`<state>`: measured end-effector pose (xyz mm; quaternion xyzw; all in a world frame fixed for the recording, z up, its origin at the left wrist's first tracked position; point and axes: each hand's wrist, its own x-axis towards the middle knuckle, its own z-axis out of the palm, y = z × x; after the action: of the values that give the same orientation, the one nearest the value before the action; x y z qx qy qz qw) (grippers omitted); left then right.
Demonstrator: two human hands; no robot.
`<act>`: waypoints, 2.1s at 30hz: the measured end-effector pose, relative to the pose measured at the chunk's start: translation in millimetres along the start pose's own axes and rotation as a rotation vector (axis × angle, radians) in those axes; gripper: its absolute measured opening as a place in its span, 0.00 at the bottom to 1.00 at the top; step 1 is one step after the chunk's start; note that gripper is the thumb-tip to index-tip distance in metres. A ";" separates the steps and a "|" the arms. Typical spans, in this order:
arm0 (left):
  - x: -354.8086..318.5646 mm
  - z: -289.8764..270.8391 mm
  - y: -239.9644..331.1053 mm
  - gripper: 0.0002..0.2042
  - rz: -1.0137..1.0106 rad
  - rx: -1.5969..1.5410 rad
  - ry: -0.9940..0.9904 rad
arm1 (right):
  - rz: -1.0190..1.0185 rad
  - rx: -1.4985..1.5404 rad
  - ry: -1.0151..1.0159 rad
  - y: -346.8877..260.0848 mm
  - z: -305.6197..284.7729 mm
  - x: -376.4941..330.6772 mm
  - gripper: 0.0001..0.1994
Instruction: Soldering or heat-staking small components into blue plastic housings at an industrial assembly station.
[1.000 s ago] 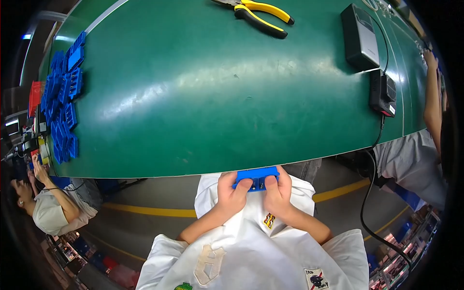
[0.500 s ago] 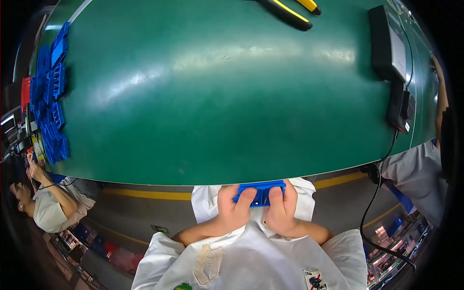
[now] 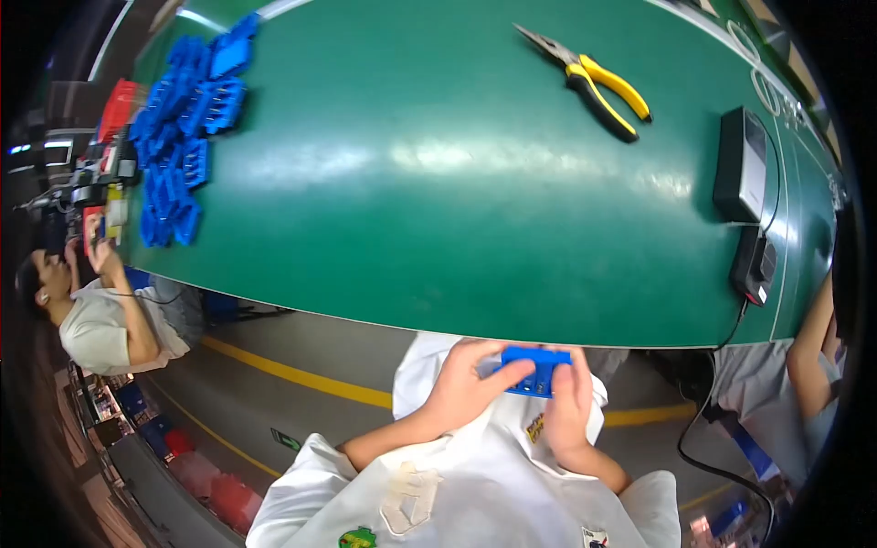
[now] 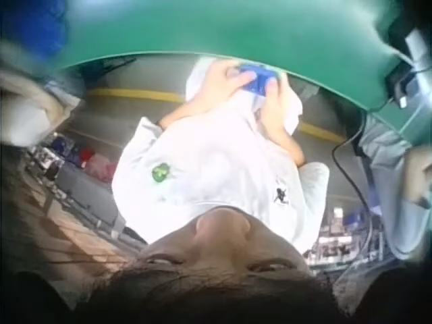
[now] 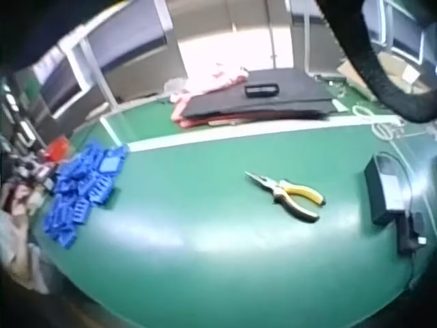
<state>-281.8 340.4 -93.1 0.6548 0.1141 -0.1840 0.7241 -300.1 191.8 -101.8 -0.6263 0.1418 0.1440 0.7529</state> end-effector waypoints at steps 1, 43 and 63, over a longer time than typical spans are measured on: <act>-4.3 -10.0 -6.9 0.11 0.007 0.169 -0.065 | -0.113 -0.083 -0.067 8.2 -17.6 0.2 0.20; 26.9 8.4 -74.0 0.16 0.408 -0.171 0.192 | -0.424 -0.005 -0.027 61.2 -2.5 41.5 0.27; 11.6 1.3 -68.4 0.30 0.231 -0.255 -0.063 | -0.291 0.109 -0.186 48.2 -4.6 31.5 0.21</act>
<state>-299.9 332.6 -159.6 0.5602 0.0381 -0.1040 0.8209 -290.3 196.8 -158.5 -0.5825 -0.0131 0.0830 0.8085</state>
